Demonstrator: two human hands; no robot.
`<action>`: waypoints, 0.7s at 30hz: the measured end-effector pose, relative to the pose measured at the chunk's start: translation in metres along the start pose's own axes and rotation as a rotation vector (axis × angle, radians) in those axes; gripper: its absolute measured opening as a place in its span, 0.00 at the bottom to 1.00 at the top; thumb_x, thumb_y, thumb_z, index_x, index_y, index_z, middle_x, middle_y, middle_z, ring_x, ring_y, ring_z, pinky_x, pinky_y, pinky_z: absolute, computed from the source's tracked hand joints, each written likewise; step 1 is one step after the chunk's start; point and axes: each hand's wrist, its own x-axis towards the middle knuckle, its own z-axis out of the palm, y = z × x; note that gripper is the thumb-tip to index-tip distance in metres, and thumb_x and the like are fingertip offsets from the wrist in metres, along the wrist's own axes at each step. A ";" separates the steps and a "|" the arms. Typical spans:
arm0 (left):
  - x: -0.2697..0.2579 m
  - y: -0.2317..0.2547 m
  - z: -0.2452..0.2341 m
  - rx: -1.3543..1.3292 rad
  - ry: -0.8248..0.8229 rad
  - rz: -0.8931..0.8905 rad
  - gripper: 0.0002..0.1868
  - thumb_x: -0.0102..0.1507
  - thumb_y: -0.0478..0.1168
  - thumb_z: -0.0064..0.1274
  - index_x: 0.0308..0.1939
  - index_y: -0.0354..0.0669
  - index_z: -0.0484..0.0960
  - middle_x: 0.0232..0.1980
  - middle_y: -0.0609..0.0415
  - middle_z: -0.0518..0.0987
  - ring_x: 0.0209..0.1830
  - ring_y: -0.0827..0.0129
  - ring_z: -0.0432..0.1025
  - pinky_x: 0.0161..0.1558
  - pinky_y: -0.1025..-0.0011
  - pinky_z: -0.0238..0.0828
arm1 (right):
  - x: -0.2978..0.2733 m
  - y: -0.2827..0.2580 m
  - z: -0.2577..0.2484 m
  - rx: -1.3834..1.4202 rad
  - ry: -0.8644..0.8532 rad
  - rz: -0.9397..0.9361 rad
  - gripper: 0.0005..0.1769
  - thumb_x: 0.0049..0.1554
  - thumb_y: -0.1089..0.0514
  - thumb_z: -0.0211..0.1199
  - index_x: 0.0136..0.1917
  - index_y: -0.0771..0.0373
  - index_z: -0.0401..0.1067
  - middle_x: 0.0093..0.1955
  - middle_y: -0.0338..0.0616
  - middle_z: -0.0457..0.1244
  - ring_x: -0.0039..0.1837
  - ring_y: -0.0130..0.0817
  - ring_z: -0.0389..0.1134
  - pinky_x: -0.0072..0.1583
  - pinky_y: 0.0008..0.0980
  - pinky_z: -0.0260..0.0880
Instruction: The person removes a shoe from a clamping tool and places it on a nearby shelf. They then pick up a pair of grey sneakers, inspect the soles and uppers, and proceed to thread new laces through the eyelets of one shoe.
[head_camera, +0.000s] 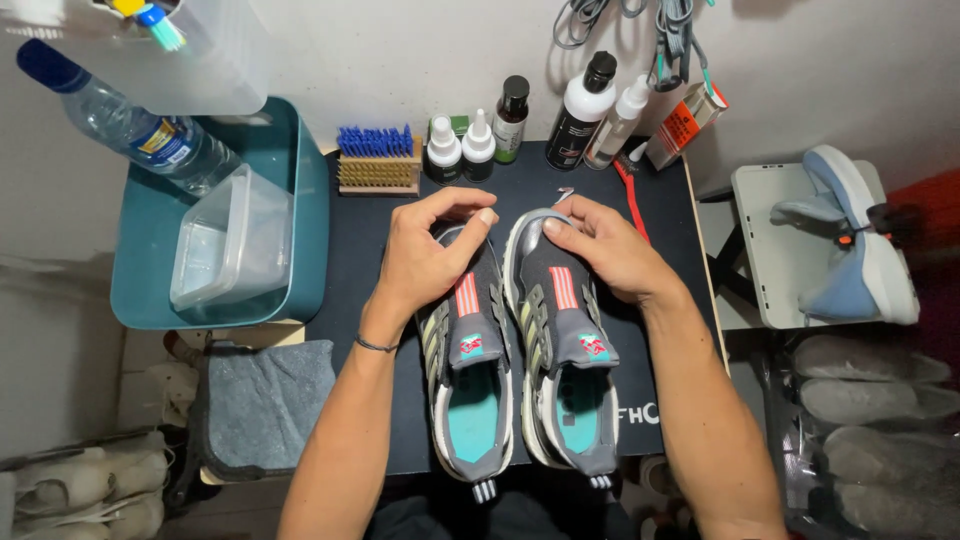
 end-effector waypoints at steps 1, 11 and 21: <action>0.000 0.003 0.000 -0.001 -0.004 0.000 0.06 0.52 0.35 0.49 0.33 0.46 0.78 0.25 0.55 0.77 0.29 0.72 0.71 0.35 0.74 0.68 | -0.001 -0.001 0.000 0.002 0.004 0.000 0.13 0.49 0.55 0.56 0.42 0.67 0.64 0.30 0.43 0.61 0.31 0.26 0.62 0.33 0.22 0.65; 0.002 0.028 0.002 -0.055 -0.163 0.026 0.09 0.53 0.36 0.48 0.37 0.44 0.75 0.32 0.53 0.76 0.35 0.67 0.71 0.40 0.70 0.68 | -0.002 -0.005 0.001 0.553 0.074 -0.208 0.10 0.53 0.59 0.48 0.44 0.69 0.63 0.33 0.49 0.60 0.38 0.31 0.64 0.42 0.26 0.67; 0.009 0.079 0.008 0.271 -0.456 0.223 0.10 0.51 0.34 0.47 0.37 0.40 0.75 0.34 0.47 0.73 0.33 0.55 0.68 0.36 0.64 0.64 | -0.001 -0.004 0.005 0.809 -0.001 -0.177 0.10 0.52 0.58 0.45 0.42 0.67 0.62 0.33 0.49 0.59 0.38 0.32 0.62 0.43 0.28 0.66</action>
